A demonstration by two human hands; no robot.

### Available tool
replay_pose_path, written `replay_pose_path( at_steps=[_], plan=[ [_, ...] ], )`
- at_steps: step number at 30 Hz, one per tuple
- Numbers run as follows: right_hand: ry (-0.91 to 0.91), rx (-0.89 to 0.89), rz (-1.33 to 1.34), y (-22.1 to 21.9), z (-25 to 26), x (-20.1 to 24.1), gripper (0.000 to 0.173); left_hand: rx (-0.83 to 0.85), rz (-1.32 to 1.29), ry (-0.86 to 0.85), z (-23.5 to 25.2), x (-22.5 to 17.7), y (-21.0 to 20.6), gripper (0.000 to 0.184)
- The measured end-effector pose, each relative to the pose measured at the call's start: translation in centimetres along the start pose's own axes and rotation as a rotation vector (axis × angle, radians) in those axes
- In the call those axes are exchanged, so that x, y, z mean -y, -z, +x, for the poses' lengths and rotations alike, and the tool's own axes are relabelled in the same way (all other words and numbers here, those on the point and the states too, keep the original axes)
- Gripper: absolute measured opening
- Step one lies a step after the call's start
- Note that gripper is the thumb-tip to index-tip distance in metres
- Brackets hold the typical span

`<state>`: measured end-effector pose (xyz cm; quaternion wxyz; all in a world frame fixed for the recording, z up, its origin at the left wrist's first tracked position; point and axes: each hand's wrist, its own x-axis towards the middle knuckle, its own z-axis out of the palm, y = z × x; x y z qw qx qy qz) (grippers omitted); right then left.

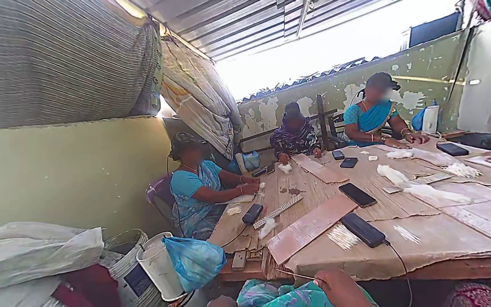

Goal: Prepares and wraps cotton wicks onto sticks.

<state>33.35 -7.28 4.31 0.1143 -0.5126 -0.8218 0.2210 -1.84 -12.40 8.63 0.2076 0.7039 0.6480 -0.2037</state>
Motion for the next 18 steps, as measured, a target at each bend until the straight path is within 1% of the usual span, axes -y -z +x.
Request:
replay_pose_path(
  at_steps=[1, 2, 4, 5, 6, 7, 8, 9, 10, 11, 12, 13, 14, 15, 16, 17, 18],
  plan=[
    [-0.003, -0.026, 0.011, -0.1, 0.0, 0.0, 0.034, -0.069, -0.033, -0.038, 0.0, 0.6, 0.7, 0.051],
    [0.006, -0.091, 0.043, -0.4, 0.0, -0.1, 0.033, -0.132, -0.084, -0.083, -0.8, 0.4, 2.1, 0.053],
    [0.083, -0.338, 0.140, -1.2, -0.1, -0.6, 0.030, -0.234, -0.291, -0.252, -4.2, -1.2, 5.5, 0.049],
    [0.129, -0.466, 0.199, -1.5, 0.0, -0.8, 0.029, -0.268, -0.473, -0.372, -6.2, -2.1, 6.8, 0.043],
    [0.171, -0.555, 0.276, -1.7, 0.1, -1.1, 0.027, -0.258, -0.691, -0.500, -8.1, -3.1, 7.8, 0.037],
    [0.204, -0.595, 0.382, -1.7, 0.3, -1.3, 0.026, -0.203, -0.912, -0.657, -9.8, -4.1, 8.5, 0.032],
    [0.224, -0.583, 0.547, -1.6, 0.4, -1.3, 0.026, -0.110, -1.075, -0.832, -11.1, -5.0, 8.9, 0.033],
    [0.226, -0.494, 0.791, -1.3, 0.2, -1.0, 0.025, -0.013, -1.155, -1.004, -12.2, -6.0, 9.2, 0.037],
    [0.228, -0.358, 1.095, -0.9, -0.3, -0.6, 0.025, 0.075, -1.178, -1.155, -13.1, -7.1, 9.4, 0.041],
    [0.263, -0.222, 1.395, -0.5, -1.1, 0.0, 0.023, 0.129, -1.173, -1.263, -14.2, -8.2, 9.5, 0.045],
    [0.359, -0.099, 1.597, -0.2, -2.1, 0.9, 0.020, 0.148, -1.156, -1.337, -15.4, -9.3, 9.6, 0.046],
    [0.479, 0.002, 1.691, 0.5, -3.0, 2.0, 0.019, 0.135, -1.135, -1.399, -16.4, -10.1, 9.7, 0.045],
    [0.569, 0.075, 1.719, 1.2, -3.9, 3.3, 0.018, 0.104, -1.110, -1.455, -17.0, -10.3, 9.5, 0.044],
    [0.627, 0.139, 1.722, 1.6, -4.4, 4.1, 0.017, 0.052, -1.082, -1.518, -16.2, -9.3, 8.8, 0.044],
    [0.627, 0.177, 1.714, 2.2, -5.1, 4.9, 0.017, -0.026, -0.979, -1.626, -13.7, -7.1, 7.7, 0.044],
    [0.589, 0.206, 1.680, 2.8, -5.8, 5.5, 0.017, -0.236, -0.900, -1.614, -11.9, -5.1, 5.9, 0.039],
    [0.485, 0.210, 1.626, 3.8, -6.8, 6.3, 0.016, -0.481, -0.829, -1.519, -10.4, -3.5, 4.0, 0.038]
  ],
)
